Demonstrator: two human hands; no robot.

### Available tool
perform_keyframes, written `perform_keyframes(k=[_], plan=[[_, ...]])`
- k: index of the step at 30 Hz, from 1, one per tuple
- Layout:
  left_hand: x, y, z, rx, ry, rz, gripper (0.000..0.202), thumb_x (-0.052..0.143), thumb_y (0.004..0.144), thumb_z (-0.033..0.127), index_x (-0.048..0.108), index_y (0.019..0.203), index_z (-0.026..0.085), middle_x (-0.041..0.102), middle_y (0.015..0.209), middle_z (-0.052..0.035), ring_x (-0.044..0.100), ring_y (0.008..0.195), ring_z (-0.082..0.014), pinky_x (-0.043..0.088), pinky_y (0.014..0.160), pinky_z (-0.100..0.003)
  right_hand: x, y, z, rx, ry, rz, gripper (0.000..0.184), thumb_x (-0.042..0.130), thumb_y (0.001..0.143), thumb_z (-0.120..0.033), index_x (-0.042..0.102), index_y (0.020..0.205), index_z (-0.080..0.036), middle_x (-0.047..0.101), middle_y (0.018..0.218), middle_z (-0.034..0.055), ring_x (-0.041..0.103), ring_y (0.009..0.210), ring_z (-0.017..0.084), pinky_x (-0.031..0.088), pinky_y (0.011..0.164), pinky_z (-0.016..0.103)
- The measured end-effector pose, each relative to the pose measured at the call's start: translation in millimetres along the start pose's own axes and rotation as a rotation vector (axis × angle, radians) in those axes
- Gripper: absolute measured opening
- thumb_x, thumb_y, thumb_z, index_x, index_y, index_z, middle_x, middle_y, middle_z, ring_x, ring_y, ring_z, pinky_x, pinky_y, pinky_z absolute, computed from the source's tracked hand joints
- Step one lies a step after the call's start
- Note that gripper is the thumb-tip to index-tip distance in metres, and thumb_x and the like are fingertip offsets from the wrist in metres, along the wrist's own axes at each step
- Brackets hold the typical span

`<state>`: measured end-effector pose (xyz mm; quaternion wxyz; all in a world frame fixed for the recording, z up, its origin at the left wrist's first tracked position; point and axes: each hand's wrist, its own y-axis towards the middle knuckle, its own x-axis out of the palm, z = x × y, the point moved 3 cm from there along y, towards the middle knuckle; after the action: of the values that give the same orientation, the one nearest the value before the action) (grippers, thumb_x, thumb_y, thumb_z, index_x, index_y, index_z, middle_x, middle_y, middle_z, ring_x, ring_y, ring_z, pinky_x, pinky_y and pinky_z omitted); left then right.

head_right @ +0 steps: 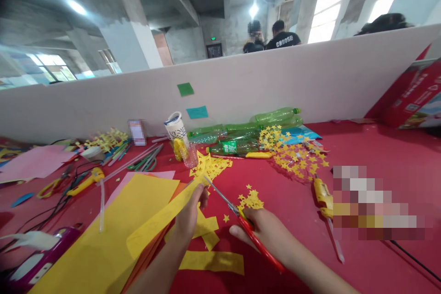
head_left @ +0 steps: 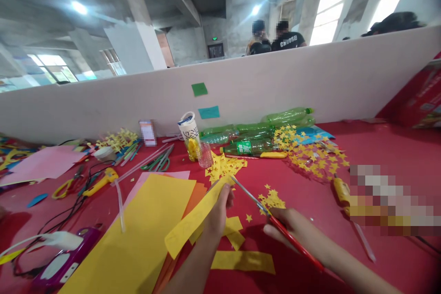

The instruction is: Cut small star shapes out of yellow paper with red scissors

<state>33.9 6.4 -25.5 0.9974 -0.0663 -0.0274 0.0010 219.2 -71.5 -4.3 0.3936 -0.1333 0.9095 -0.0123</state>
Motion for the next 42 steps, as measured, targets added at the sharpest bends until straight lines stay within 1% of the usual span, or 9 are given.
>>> perform_keyframes(k=[3, 9, 16, 20, 23, 26, 33, 39, 42], plan=[[-1.7, 0, 2, 0.057, 0.017, -0.009, 0.043, 0.053, 0.08, 0.053, 0.06, 0.057, 0.018, 0.051, 0.054, 0.0004, 0.047, 0.054, -0.012, 0.039, 0.059, -0.025, 1, -1, -3, 0.009, -0.002, -0.003, 0.042, 0.047, 0.086, -0.056, 0.038, 0.065, -0.021, 0.046, 0.06, -0.003, 0.039, 0.055, 0.014, 0.026, 0.052, 0.025], [-8.1, 2, 1, 0.09, -0.076, 0.017, 0.036, 0.055, 0.081, 0.046, 0.061, 0.06, 0.018, 0.055, 0.058, -0.0005, 0.049, 0.058, -0.0128, 0.041, 0.064, -0.025, -3, -3, -3, 0.04, 0.052, 0.027, 0.041, 0.051, 0.085, -0.053, 0.035, 0.063, -0.021, 0.037, 0.06, -0.0049, 0.035, 0.056, 0.013, 0.023, 0.05, 0.024], [-4.8, 0, 8, 0.225, -0.11, -0.034, 0.031, 0.057, 0.081, 0.033, 0.056, 0.054, 0.017, 0.05, 0.052, 0.0013, 0.045, 0.052, -0.0114, 0.037, 0.053, -0.024, 3, -4, -3, 0.023, 0.133, -0.056, 0.043, 0.049, 0.086, -0.056, 0.04, 0.064, -0.02, 0.044, 0.059, -0.0034, 0.04, 0.054, 0.012, 0.025, 0.048, 0.023], [-3.1, -1, 11, 0.23, -0.119, -0.089, 0.028, 0.058, 0.079, 0.029, 0.058, 0.055, 0.016, 0.052, 0.053, 0.0005, 0.047, 0.051, -0.0114, 0.037, 0.051, -0.024, 5, -7, -6, 0.052, 0.287, -0.115, 0.043, 0.053, 0.085, -0.055, 0.04, 0.062, -0.02, 0.044, 0.053, -0.0042, 0.04, 0.049, 0.011, 0.025, 0.044, 0.021], [-4.0, 0, 9, 0.225, -0.122, -0.102, 0.026, 0.058, 0.079, 0.03, 0.062, 0.059, 0.015, 0.057, 0.055, -0.0006, 0.049, 0.052, -0.012, 0.039, 0.051, -0.025, 5, -8, -7, 0.079, 0.37, -0.123, 0.044, 0.055, 0.084, -0.055, 0.04, 0.062, -0.02, 0.043, 0.049, -0.005, 0.039, 0.045, 0.009, 0.025, 0.042, 0.021], [-5.6, 2, 7, 0.214, -0.112, -0.077, 0.026, 0.06, 0.078, 0.031, 0.064, 0.059, 0.015, 0.058, 0.053, -0.0003, 0.05, 0.051, -0.0122, 0.039, 0.051, -0.025, 7, -7, -6, 0.085, 0.406, -0.132, 0.045, 0.056, 0.084, -0.056, 0.042, 0.063, -0.019, 0.044, 0.049, -0.0052, 0.038, 0.045, 0.008, 0.025, 0.041, 0.02], [-5.8, 2, 7, 0.212, -0.095, -0.057, 0.028, 0.062, 0.077, 0.035, 0.063, 0.057, 0.015, 0.057, 0.05, 0.001, 0.049, 0.047, -0.0116, 0.038, 0.048, -0.024, 16, -9, 5, 0.092, 0.508, -0.168, 0.047, 0.045, 0.089, -0.061, 0.049, 0.072, -0.017, 0.044, 0.047, -0.0064, 0.036, 0.041, 0.006, 0.024, 0.039, 0.018], [-4.9, -1, 12, 0.231, -0.076, -0.084, 0.029, 0.06, 0.078, 0.035, 0.06, 0.055, 0.016, 0.057, 0.052, 0.0003, 0.05, 0.049, -0.0119, 0.038, 0.049, -0.024, 22, -8, 8, 0.092, 0.569, -0.157, 0.046, 0.044, 0.089, -0.06, 0.049, 0.071, -0.018, 0.041, 0.043, -0.0077, 0.034, 0.038, 0.006, 0.022, 0.037, 0.018], [-5.9, 0, 11, 0.229, -0.07, -0.082, 0.03, 0.06, 0.078, 0.034, 0.06, 0.054, 0.016, 0.057, 0.052, 0.0002, 0.05, 0.049, -0.0119, 0.039, 0.05, -0.024, 21, -8, 6, 0.104, 0.57, -0.159, 0.047, 0.043, 0.089, -0.061, 0.047, 0.07, -0.019, 0.041, 0.043, -0.0077, 0.033, 0.038, 0.006, 0.022, 0.037, 0.018]])
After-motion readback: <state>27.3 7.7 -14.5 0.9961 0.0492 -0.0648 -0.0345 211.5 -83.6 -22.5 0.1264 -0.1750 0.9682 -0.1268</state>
